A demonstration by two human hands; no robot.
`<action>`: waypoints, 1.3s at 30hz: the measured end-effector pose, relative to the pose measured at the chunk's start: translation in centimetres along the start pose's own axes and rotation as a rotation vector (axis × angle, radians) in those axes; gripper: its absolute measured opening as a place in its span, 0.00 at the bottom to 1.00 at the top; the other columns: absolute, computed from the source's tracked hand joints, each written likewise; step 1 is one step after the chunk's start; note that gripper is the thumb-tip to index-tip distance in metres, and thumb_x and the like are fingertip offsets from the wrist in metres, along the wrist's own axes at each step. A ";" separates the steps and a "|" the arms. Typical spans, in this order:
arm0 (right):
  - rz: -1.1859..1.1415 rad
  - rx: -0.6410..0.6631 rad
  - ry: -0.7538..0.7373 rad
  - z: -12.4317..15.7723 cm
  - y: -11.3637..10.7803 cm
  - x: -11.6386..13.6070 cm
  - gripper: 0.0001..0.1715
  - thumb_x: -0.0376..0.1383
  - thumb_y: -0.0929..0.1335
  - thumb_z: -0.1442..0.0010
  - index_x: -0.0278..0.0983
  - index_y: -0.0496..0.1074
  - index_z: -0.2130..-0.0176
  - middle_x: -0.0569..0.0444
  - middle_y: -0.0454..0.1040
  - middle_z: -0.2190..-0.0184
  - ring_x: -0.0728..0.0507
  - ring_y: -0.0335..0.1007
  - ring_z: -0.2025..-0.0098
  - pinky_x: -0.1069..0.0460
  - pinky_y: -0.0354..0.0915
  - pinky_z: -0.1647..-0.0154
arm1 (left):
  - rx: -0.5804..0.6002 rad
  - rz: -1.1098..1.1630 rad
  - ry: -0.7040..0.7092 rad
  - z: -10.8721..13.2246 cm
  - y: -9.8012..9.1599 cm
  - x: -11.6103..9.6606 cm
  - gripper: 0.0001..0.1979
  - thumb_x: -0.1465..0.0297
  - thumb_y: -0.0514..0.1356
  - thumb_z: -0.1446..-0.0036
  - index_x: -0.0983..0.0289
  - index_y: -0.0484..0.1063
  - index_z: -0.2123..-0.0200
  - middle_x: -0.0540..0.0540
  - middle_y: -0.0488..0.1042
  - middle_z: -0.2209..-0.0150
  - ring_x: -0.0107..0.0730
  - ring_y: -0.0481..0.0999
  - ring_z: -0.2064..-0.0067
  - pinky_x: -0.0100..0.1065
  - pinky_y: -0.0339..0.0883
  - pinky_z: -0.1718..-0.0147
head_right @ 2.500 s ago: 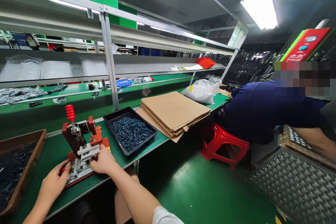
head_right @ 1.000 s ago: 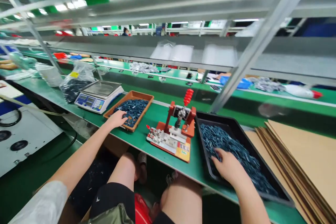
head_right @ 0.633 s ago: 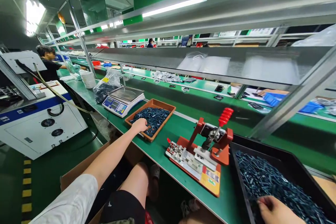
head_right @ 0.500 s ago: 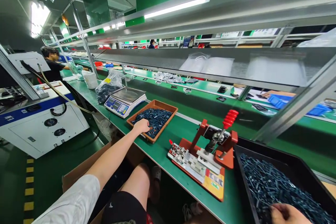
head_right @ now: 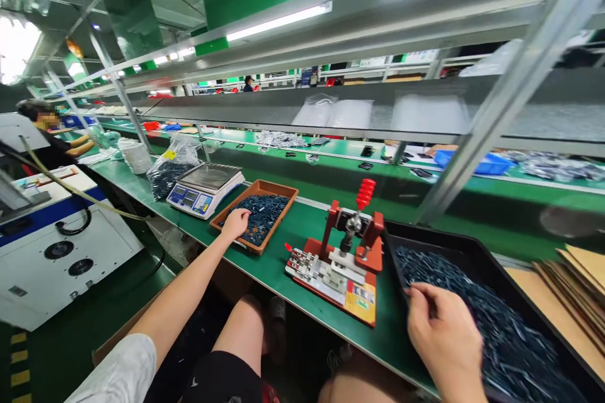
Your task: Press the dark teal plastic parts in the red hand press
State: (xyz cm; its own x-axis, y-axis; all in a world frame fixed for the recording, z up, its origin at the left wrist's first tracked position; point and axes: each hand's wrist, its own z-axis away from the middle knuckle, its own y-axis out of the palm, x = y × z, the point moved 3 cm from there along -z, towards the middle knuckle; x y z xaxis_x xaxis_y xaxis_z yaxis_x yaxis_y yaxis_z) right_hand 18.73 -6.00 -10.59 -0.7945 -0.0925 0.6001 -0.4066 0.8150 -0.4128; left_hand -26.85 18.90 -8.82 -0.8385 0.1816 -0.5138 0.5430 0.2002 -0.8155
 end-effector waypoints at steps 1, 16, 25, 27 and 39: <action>-0.010 -0.010 0.005 0.4 0.0 1.3 0.11 0.47 0.66 0.39 0.45 0.74 0.65 0.43 0.78 0.67 0.33 0.75 0.63 0.37 0.70 0.60 | 0.000 0.021 0.016 -0.1 -0.3 -0.1 0.18 0.72 0.51 0.33 0.67 0.81 0.53 0.64 0.81 0.50 0.41 0.78 0.45 0.38 0.67 0.41; -0.245 0.183 0.145 7.1 6.9 4.2 0.11 0.39 0.64 0.33 0.38 0.73 0.64 0.47 0.79 0.65 0.42 0.74 0.62 0.48 0.70 0.57 | 0.432 0.470 0.376 9.2 6.6 -13.6 0.17 0.64 0.60 0.39 0.64 0.82 0.52 0.58 0.79 0.59 0.35 0.78 0.60 0.38 0.74 0.55; -0.369 0.153 0.229 7.4 7.0 3.0 0.13 0.41 0.67 0.34 0.38 0.78 0.65 0.50 0.81 0.66 0.43 0.77 0.63 0.49 0.72 0.57 | 0.430 0.157 0.449 8.8 9.3 -18.4 0.11 0.68 0.62 0.40 0.62 0.84 0.59 0.57 0.83 0.61 0.39 0.80 0.58 0.38 0.73 0.52; -0.423 0.131 0.209 7.5 7.0 2.7 0.12 0.39 0.66 0.35 0.39 0.80 0.61 0.48 0.83 0.62 0.41 0.79 0.59 0.47 0.74 0.53 | 0.406 0.118 0.514 9.0 10.2 -19.1 0.09 0.70 0.62 0.42 0.62 0.84 0.64 0.58 0.83 0.59 0.43 0.79 0.52 0.41 0.71 0.47; -0.434 0.142 0.279 7.5 7.5 2.6 0.11 0.38 0.66 0.34 0.40 0.78 0.58 0.48 0.82 0.59 0.41 0.80 0.56 0.46 0.75 0.50 | 0.376 -0.057 0.606 10.4 12.3 -20.4 0.11 0.67 0.60 0.39 0.63 0.82 0.61 0.60 0.82 0.55 0.49 0.78 0.48 0.43 0.69 0.48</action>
State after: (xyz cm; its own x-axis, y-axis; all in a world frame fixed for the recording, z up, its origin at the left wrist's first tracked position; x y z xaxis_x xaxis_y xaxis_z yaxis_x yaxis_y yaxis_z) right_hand 10.23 -4.45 -17.31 -0.3973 -0.2327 0.8877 -0.7436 0.6485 -0.1628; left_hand -3.55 7.63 -11.12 -0.6330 0.7058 -0.3181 0.3553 -0.1003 -0.9294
